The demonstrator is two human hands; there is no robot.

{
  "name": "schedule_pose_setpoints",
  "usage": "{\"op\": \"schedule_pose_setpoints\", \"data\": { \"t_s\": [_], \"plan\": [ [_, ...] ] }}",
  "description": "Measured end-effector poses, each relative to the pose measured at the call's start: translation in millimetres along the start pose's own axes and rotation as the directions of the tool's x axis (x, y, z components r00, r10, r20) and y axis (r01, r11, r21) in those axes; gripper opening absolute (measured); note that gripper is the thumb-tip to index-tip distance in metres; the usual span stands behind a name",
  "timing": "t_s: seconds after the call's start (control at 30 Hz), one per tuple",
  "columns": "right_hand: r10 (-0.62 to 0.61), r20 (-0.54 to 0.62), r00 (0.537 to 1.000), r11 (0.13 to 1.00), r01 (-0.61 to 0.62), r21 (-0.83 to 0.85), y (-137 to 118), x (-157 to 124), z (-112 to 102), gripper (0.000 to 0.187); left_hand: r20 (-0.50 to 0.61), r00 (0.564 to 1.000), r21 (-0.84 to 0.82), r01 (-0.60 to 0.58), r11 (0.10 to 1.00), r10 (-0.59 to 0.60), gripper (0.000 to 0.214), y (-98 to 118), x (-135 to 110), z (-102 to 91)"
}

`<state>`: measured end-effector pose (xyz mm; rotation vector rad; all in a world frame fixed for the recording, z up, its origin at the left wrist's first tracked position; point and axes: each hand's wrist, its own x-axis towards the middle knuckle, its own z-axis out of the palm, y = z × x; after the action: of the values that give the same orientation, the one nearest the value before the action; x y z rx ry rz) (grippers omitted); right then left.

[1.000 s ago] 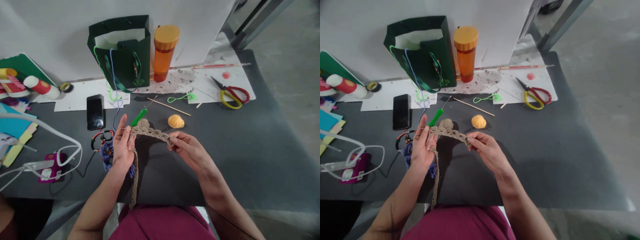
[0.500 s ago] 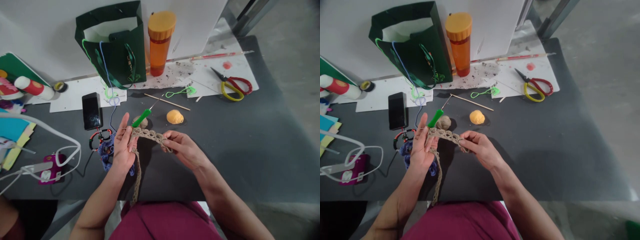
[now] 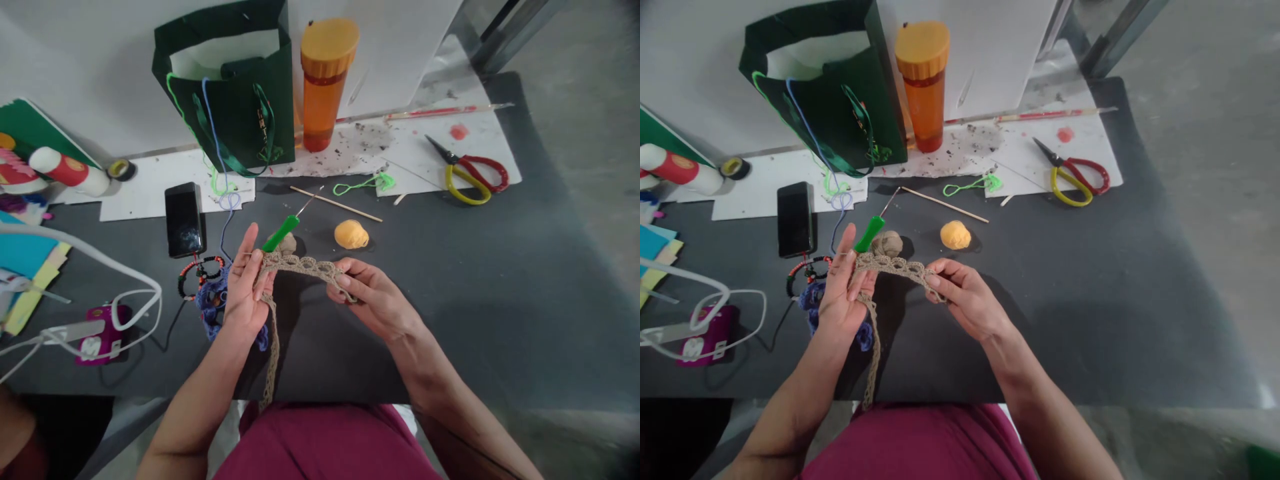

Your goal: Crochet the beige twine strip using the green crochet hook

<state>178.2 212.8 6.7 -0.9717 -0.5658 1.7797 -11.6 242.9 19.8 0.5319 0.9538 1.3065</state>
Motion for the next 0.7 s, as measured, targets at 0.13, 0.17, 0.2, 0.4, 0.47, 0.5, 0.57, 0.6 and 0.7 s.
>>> {"op": "schedule_pose_setpoints", "data": {
  "t_s": [0.13,0.17,0.2,0.4,0.47,0.5,0.57,0.6,0.7],
  "plan": [
    [-0.006,0.015,1.0,1.0,0.006,0.019,-0.9,0.0,0.0,0.034,-0.017,0.999,-0.026,0.036,0.999,-0.036,0.035,2.6,-0.4,-0.3],
    [-0.012,0.013,1.0,1.0,0.011,0.019,-1.2,0.0,0.0,0.034,-0.015,0.999,-0.034,0.042,0.999,-0.043,0.035,3.3,-0.7,0.0],
    [-0.015,0.008,1.0,1.0,0.015,0.014,-1.5,0.0,0.1,0.035,-0.01,0.999,-0.04,0.046,0.998,-0.047,0.034,4.1,-1.1,0.4],
    [-0.019,-0.038,0.999,0.998,0.017,-0.054,-2.9,0.4,-0.7,0.038,0.0,0.999,-0.032,0.054,0.998,-0.054,0.034,5.2,-4.1,4.2],
    [-0.021,-0.044,0.999,0.998,0.019,-0.058,-2.8,0.7,-1.7,0.038,0.0,0.998,-0.025,0.058,0.998,-0.058,0.035,4.3,-4.4,4.8],
    [-0.028,-0.046,0.999,0.997,0.025,-0.07,-2.4,0.8,-2.3,0.037,0.001,0.998,-0.02,0.061,0.998,-0.061,0.035,3.8,-4.4,4.8],
    [-0.048,-0.053,0.997,0.992,0.041,-0.118,-1.3,0.5,-3.6,0.034,0.001,0.998,-0.01,0.066,0.998,-0.066,0.035,2.9,-4.0,4.3],
    [-0.062,-0.063,0.996,0.988,0.052,-0.149,-0.6,0.0,-4.2,0.033,0.002,0.998,-0.005,0.067,0.998,-0.067,0.035,2.5,-3.6,4.0],
    [-0.159,-0.101,0.982,0.955,0.127,-0.269,0.8,-3.0,-4.2,0.031,0.014,0.998,0.016,0.065,0.998,-0.065,0.035,0.8,-3.2,3.6]
  ]
}}
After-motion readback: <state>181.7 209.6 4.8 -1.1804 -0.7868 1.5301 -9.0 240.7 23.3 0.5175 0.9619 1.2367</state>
